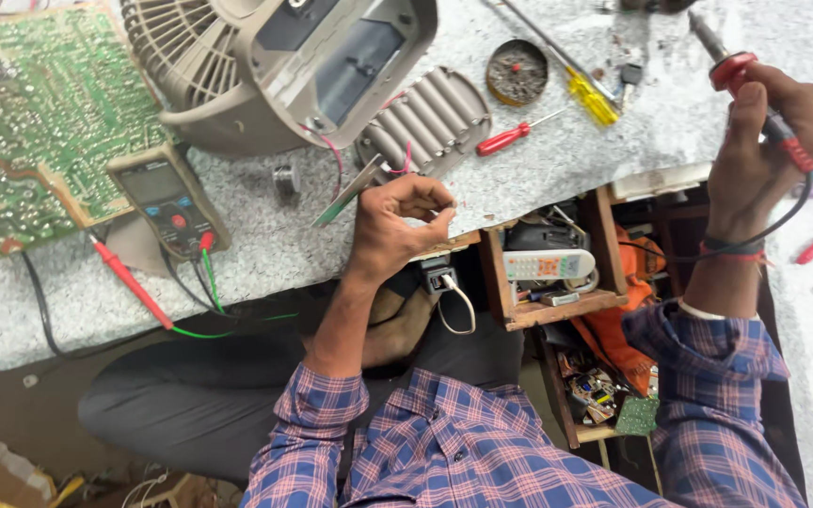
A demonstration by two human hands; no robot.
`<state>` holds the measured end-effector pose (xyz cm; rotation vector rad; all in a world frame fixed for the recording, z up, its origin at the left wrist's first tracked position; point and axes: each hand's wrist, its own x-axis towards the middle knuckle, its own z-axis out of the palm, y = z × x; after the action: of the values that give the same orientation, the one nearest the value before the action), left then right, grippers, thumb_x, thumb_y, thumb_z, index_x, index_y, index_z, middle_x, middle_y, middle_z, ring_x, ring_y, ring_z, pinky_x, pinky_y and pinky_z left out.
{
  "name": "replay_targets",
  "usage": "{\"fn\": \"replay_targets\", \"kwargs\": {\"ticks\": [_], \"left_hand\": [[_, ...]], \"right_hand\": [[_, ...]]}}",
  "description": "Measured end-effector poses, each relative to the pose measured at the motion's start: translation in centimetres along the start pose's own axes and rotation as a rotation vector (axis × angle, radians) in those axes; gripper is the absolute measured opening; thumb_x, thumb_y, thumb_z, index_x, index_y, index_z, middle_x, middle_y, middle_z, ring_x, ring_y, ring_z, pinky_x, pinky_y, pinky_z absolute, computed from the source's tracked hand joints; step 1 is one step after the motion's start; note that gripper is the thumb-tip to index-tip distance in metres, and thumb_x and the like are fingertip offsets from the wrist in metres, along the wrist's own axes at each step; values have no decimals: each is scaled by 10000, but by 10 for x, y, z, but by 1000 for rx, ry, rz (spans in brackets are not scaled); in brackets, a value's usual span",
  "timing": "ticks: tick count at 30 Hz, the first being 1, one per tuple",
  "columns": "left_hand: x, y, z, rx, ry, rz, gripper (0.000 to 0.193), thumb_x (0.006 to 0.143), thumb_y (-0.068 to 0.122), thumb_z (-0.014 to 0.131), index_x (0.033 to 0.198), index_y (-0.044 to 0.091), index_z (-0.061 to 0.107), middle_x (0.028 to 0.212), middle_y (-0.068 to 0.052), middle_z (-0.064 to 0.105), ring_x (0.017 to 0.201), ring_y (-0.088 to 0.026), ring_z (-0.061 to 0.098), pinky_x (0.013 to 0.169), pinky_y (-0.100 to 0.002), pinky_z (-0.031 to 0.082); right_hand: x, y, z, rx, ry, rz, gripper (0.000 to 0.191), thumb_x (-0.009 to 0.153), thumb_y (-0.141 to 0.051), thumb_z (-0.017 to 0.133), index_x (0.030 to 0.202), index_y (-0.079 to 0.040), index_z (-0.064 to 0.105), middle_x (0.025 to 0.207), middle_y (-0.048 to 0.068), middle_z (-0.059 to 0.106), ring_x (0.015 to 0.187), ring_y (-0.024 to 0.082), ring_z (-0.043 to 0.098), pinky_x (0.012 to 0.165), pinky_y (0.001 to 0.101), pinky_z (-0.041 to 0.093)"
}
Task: The person unscrews the back panel of a rechargeable fan with a screwdriver, removes a small green circuit board, solders a wire joint on the board with a soldering iron, and works the board and wiring back toward the fan housing on the workbench.
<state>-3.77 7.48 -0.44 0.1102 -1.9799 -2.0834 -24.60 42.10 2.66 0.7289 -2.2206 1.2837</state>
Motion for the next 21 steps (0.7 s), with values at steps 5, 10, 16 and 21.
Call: {"fn": "replay_targets", "kwargs": {"ticks": [5,10,16,21], "left_hand": [[2,3,-1,50,-3,16,142,856,-8,787,984,0,725,904,-30,763,829,-73,740,781,-221,626],[3,2,-2,85,3,4,138,851,-8,785,977,0,730,891,-39,773,824,-82,751,784,-227,633],[8,-4,-3,96,29,3,141,838,-2,781,969,-5,728,887,-44,775,817,-86,755,769,-230,633],[11,-12,-4,65,24,25,151,843,2,782,983,-11,727,890,-44,768,812,-83,738,771,-235,623]], "right_hand": [[4,22,4,55,194,34,150,1091,-2,668,1190,76,749,1002,113,734,819,133,653,700,246,532],[8,10,21,13,155,-35,132,1110,-35,704,1184,65,749,1004,129,764,871,158,702,778,278,555],[28,-8,39,-220,57,-163,144,1056,-37,736,1186,23,751,1091,165,770,960,253,746,868,351,589],[43,-9,32,-405,-181,-350,276,983,-24,745,1258,-9,728,1147,151,760,1078,305,713,918,396,577]]}}
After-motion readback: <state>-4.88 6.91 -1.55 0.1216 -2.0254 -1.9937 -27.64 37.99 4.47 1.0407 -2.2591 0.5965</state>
